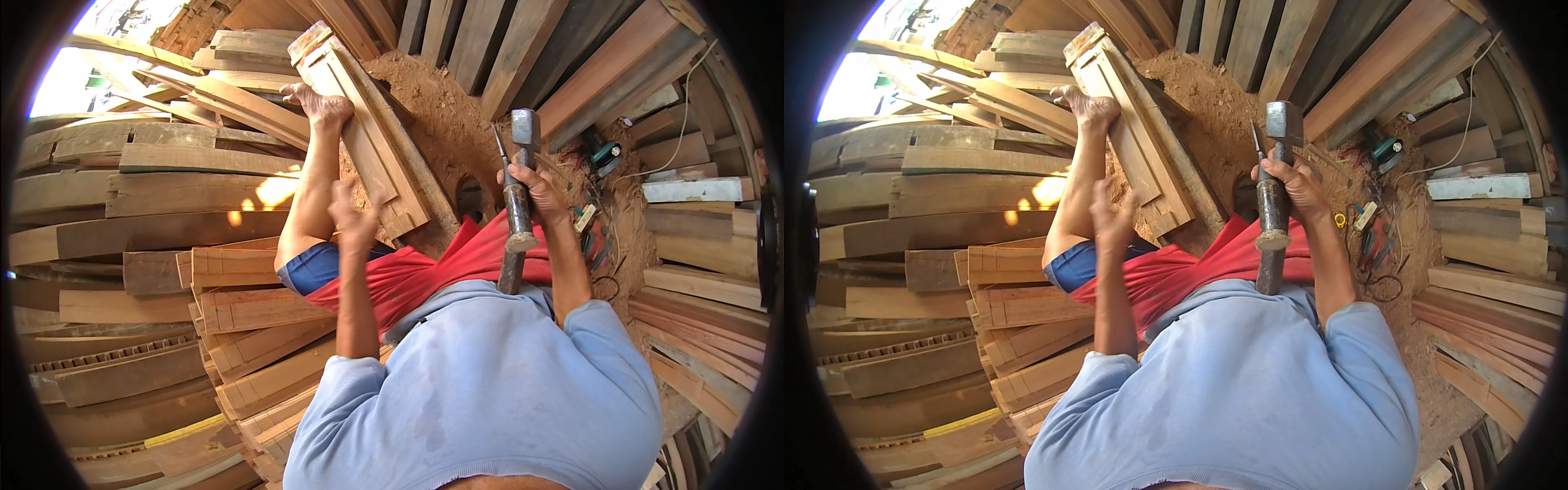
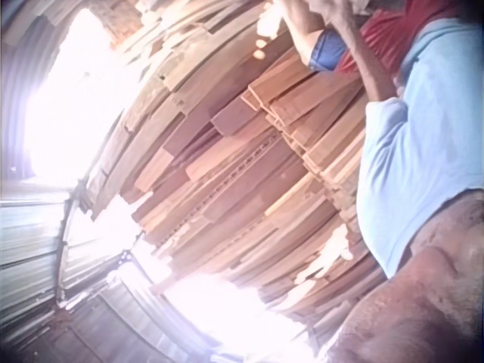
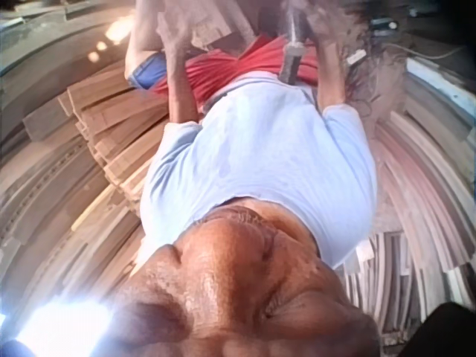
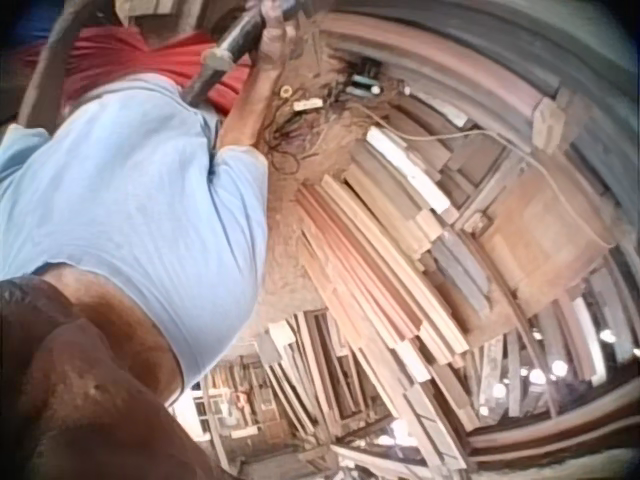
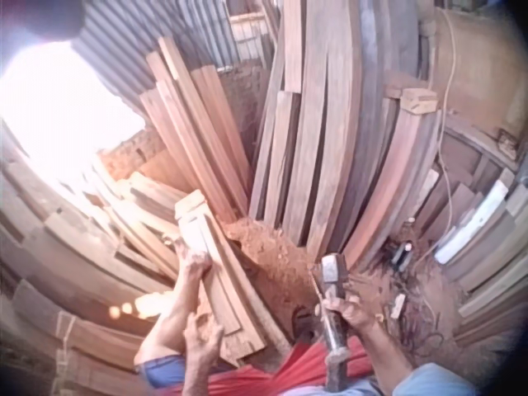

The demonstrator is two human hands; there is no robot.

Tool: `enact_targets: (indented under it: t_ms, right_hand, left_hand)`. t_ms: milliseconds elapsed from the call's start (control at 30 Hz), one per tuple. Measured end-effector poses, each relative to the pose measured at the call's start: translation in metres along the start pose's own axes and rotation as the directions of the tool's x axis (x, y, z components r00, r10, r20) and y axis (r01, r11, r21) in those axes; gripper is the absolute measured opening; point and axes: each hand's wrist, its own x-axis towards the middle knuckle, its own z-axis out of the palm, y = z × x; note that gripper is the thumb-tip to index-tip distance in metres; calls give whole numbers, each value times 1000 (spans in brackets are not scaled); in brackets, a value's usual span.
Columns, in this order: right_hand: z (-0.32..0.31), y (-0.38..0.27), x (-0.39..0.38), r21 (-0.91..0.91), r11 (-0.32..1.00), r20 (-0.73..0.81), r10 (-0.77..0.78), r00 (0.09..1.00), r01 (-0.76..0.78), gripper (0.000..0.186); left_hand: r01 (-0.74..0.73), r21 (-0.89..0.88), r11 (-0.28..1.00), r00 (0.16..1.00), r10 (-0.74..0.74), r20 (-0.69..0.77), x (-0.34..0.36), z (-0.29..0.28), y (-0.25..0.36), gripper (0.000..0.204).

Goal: The person uses a chisel and a mallet to carve a groove into a wooden plank. They hold the chisel with one hand and strike it with the mallet while using their bare feet to secure the plank against a pile of lumber.

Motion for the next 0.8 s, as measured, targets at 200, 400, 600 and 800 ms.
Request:
enact_targets:
  t_ms: [200, 400, 600, 800]
  right_hand:
    - [-18, 2, -28, 4, 995, -76, -95, 993, 95, 27]
    - [-17, 10, -60, 108, 990, -169, -73, 983, 92, 22]
    - [-44, 10, -93, 65, 981, -157, -170, 973, 182, 24]
    - [-38, 5, -114, 90, 941, -273, -291, 917, 325, 24]
  left_hand:
    - [39, -199, 979, 825, -144, -546, -14, -125, -41, 56]
    - [202, -468, 861, 757, -440, -483, -56, -128, -150, 42]
    - [365, -275, 890, 916, -290, 278, -62, 22, -157, 38]
    - [262, -90, 961, 844, -184, 503, -51, 81, -74, 31]
